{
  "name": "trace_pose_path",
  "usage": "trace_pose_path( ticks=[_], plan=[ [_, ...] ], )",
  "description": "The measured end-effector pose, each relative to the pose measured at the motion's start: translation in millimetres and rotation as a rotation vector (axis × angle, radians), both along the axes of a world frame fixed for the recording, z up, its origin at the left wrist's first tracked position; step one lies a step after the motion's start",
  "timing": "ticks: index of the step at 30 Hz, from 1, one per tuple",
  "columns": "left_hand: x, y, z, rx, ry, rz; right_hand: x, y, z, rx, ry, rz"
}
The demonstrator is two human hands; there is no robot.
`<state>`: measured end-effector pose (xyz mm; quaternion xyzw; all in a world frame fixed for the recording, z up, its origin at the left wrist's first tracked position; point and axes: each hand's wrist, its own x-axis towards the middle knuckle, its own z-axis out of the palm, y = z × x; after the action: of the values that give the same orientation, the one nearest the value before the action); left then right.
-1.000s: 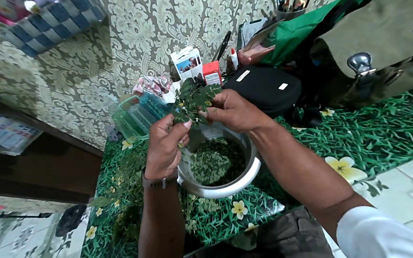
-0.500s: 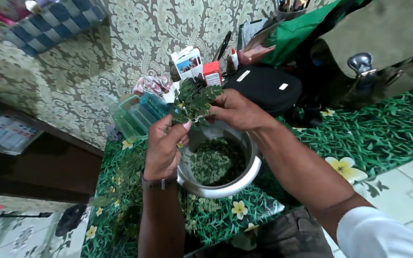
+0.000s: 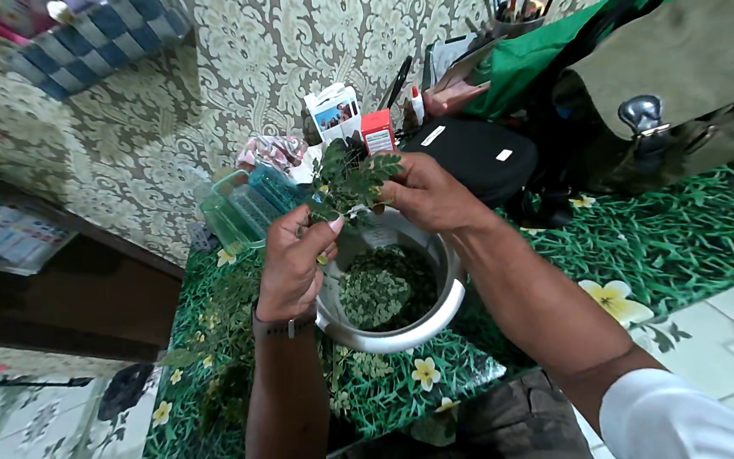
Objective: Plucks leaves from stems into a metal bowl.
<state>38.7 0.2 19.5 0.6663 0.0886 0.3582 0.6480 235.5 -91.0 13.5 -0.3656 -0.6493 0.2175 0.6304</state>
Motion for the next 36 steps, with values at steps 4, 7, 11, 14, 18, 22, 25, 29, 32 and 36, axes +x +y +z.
trace_pose_path(
  ticks=[4, 7, 11, 14, 18, 22, 25, 29, 32, 36],
  plan=[
    [-1, -1, 0, 0.003, 0.012, 0.012, -3, -1, 1, -0.065, -0.03, 0.053],
    [0, -1, 0, 0.025, 0.03, 0.02, -6, 5, -3, -0.082, 0.014, 0.145],
    [1, -1, 0, 0.032, 0.03, 0.02, -7, 5, -6, -0.071, 0.031, 0.117],
    [-1, 0, 1, 0.074, 0.048, 0.026, 0, 3, -4, -0.045, 0.046, 0.113],
    [-3, 1, 1, 0.166, 0.082, 0.068, 13, 8, -2, 0.049, -0.025, 0.173],
    [0, -4, 2, 0.23, 0.122, 0.154, -2, -2, 5, 0.006, -0.048, 0.094],
    [2, -6, 1, 0.255, 0.135, 0.175, -11, 2, 1, 0.0, 0.066, 0.107],
    [3, -6, 1, 0.26, 0.119, 0.177, -15, 5, 0, 0.024, 0.109, 0.07],
    [2, -6, 2, 0.248, 0.127, 0.183, -14, 6, -1, -0.008, 0.201, 0.079],
    [-1, -1, 1, 0.196, 0.099, 0.153, -3, 7, 1, 0.003, 0.257, 0.058]
  ],
)
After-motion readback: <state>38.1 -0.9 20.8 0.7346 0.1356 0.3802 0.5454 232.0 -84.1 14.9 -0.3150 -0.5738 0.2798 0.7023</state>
